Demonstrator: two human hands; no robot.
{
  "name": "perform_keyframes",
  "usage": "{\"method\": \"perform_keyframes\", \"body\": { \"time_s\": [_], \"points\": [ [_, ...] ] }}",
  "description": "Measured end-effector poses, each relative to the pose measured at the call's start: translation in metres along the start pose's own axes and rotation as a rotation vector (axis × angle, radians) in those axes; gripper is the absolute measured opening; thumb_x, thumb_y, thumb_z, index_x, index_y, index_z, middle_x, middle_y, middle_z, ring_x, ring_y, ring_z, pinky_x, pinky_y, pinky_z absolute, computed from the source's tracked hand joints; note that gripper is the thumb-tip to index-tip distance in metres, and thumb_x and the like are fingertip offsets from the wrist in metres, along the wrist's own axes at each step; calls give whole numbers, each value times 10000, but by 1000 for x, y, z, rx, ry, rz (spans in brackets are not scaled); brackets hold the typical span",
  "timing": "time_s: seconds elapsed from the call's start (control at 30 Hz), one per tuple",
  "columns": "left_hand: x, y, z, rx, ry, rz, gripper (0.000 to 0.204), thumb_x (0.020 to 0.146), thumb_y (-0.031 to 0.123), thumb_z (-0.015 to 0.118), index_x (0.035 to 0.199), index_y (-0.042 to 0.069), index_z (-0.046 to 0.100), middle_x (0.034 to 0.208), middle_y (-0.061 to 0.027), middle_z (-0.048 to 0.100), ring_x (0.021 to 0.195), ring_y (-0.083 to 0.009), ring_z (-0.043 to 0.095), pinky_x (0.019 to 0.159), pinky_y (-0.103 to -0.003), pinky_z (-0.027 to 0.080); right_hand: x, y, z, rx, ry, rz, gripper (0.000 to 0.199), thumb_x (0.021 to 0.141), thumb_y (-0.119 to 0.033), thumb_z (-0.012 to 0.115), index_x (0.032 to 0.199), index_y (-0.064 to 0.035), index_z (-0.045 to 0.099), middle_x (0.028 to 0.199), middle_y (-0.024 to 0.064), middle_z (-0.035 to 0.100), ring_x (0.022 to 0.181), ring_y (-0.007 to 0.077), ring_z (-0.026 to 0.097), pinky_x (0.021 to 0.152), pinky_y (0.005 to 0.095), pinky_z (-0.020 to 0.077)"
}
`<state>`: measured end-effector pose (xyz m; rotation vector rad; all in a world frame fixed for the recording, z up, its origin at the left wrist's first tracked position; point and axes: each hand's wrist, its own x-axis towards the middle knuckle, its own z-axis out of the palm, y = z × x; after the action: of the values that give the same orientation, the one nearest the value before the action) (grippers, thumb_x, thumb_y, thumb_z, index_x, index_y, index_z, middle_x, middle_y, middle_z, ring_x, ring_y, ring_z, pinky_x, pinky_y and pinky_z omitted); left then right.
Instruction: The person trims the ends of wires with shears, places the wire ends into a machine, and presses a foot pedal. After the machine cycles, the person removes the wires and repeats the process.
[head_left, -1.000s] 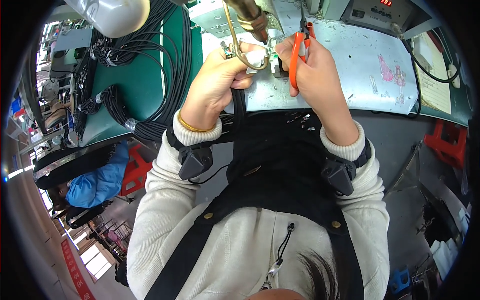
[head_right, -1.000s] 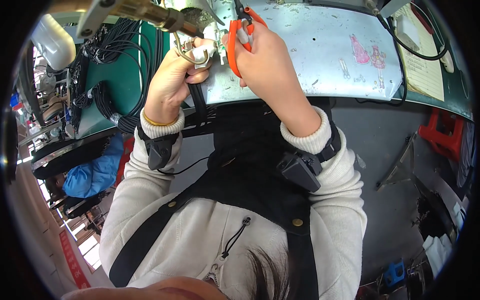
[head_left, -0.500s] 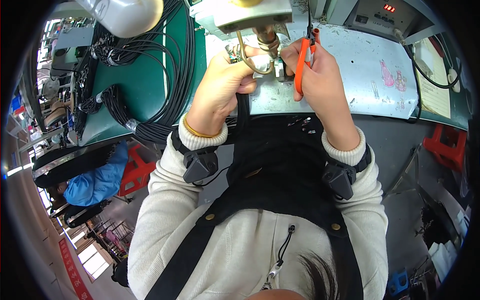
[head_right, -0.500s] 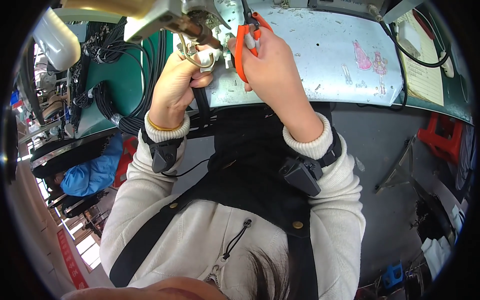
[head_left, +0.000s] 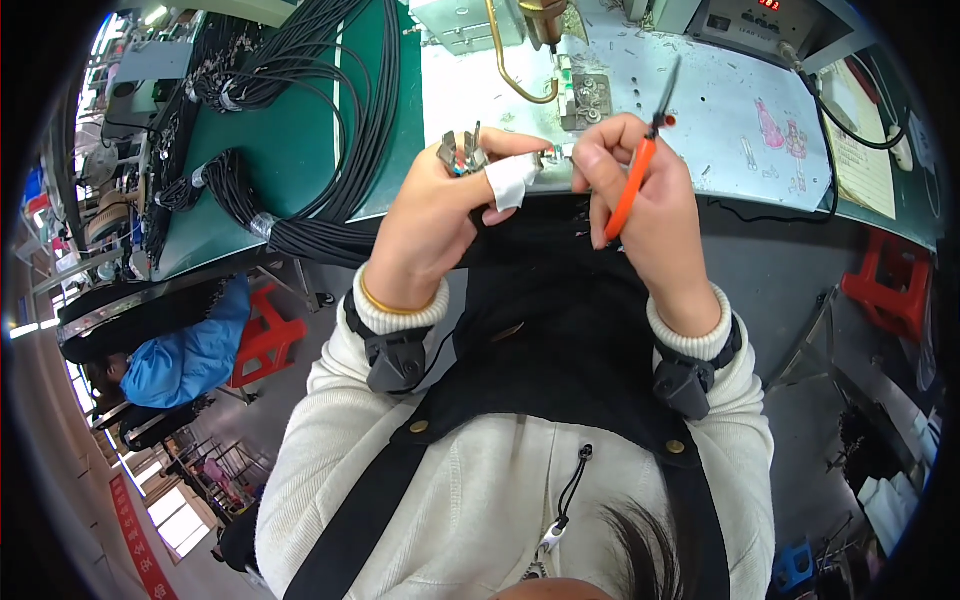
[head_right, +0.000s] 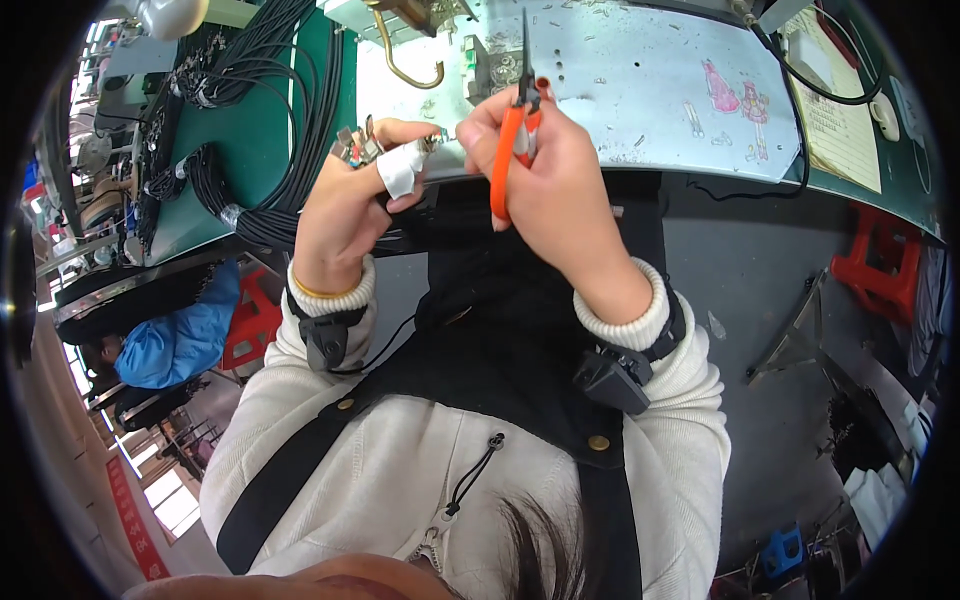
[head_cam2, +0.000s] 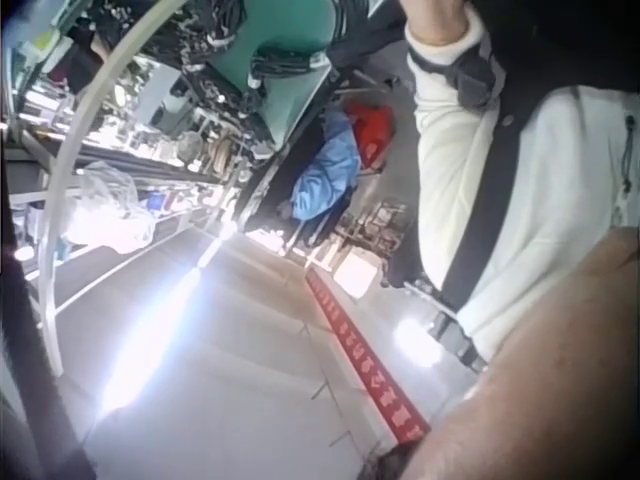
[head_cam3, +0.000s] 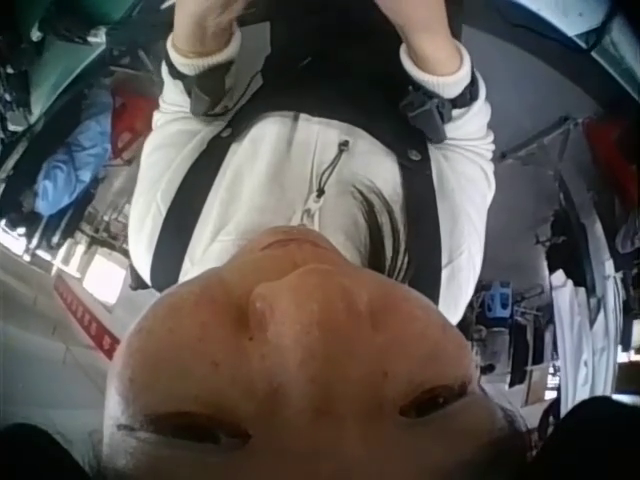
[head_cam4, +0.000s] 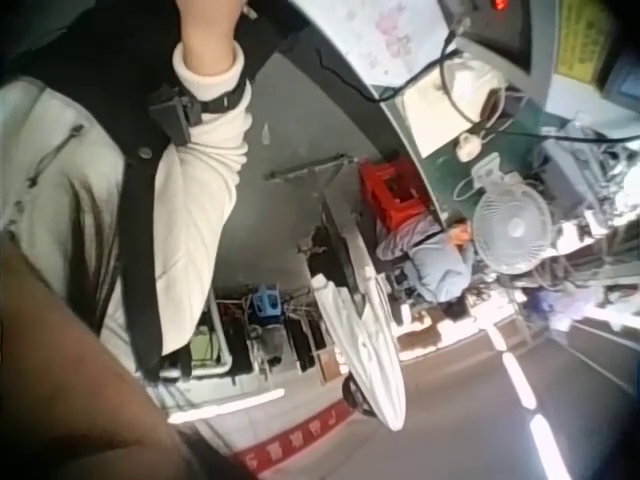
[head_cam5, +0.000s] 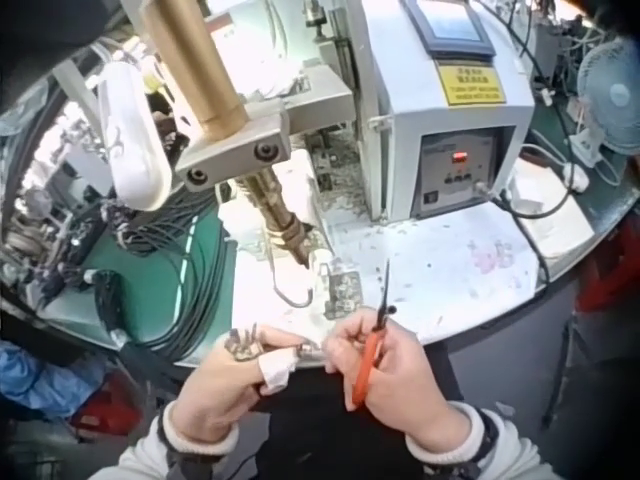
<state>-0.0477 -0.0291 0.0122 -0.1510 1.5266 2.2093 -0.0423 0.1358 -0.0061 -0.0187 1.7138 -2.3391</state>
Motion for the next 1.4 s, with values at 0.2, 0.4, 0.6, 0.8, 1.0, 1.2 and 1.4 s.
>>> {"method": "perform_keyframes", "body": {
  "time_s": [0.2,0.4,0.6,0.8,1.0,1.2,1.4],
  "points": [
    [-26,-13,12,273,192,155,147,743,2,568,882,-21,611,714,-30,559,528,-47,423,460,-170,315,-22,8,7,11,-27,-86,132,855,-124,486,816,3,476,650,51,513,384,65,435,337,166,321],
    [-21,-22,9,539,236,397,124,741,8,576,855,-7,624,666,-10,539,508,-35,408,452,-166,305,-22,11,4,-21,11,-35,142,856,-127,487,825,11,493,664,61,531,382,66,440,349,173,333],
    [27,-12,-9,143,166,162,92,746,21,574,830,5,610,598,34,456,474,-17,337,415,-175,240,-2,14,-8,-100,163,-106,151,847,-137,503,839,13,518,662,60,544,382,69,440,369,182,345],
    [53,-3,-10,12,67,76,70,757,38,573,815,0,585,567,57,401,453,-12,287,392,-184,201,34,5,-9,-188,197,-78,194,830,-187,531,833,6,514,606,29,507,378,67,424,366,189,339],
    [61,7,-11,113,-3,16,127,783,106,582,852,4,550,580,46,399,444,-15,277,382,-167,197,56,6,-13,-277,116,14,231,819,-227,546,824,0,507,559,-2,450,372,63,398,352,197,324],
    [67,11,-22,110,-99,-72,190,782,152,600,876,-1,538,586,38,399,437,-16,264,377,-161,196,56,10,-12,-202,125,-16,221,807,-218,562,816,-5,505,559,1,448,368,60,390,344,194,314],
    [62,11,-17,155,-11,-21,124,754,104,616,824,15,567,599,31,460,435,-12,314,379,-156,222,56,3,-6,-90,151,3,215,802,-208,571,799,-5,499,532,-5,437,360,54,380,338,185,303]
  ]
}}
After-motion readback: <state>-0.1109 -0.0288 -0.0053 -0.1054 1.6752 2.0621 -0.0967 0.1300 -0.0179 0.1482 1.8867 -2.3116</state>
